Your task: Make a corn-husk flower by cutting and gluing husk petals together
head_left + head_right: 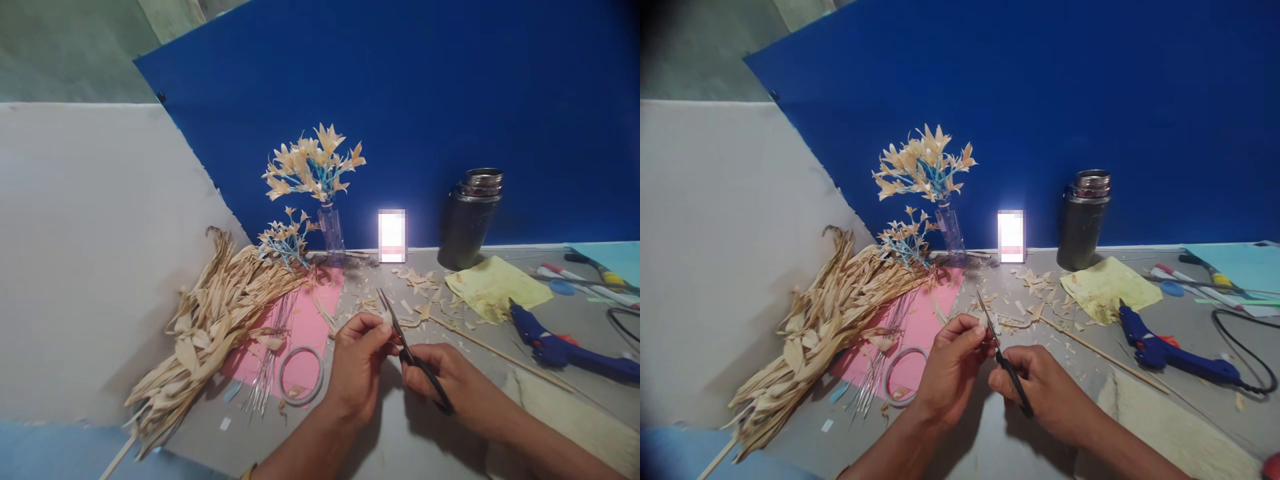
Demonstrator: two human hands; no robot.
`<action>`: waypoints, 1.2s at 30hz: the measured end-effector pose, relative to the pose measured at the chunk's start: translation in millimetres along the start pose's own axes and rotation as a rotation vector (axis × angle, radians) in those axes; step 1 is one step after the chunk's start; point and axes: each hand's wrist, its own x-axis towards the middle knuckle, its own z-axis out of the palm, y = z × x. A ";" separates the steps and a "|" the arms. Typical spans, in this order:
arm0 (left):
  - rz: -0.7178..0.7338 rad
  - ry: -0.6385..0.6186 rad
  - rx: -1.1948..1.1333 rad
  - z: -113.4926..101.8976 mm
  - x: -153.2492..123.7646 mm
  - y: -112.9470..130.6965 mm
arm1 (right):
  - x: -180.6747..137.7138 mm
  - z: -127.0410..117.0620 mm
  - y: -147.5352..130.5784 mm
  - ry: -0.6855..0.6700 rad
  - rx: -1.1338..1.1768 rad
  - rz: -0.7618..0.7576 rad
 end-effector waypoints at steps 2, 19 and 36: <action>-0.003 0.004 -0.002 0.1 0.7 0.2 | -0.1 -0.1 -0.8 -0.004 0.006 0.012; 0.057 -0.232 0.821 -9.4 42.1 77.3 | 1.3 -10.1 -7.2 0.155 0.094 -0.040; 0.416 -0.700 1.736 58.5 234.3 21.9 | 6.9 -16.4 -3.9 0.263 -0.012 -0.062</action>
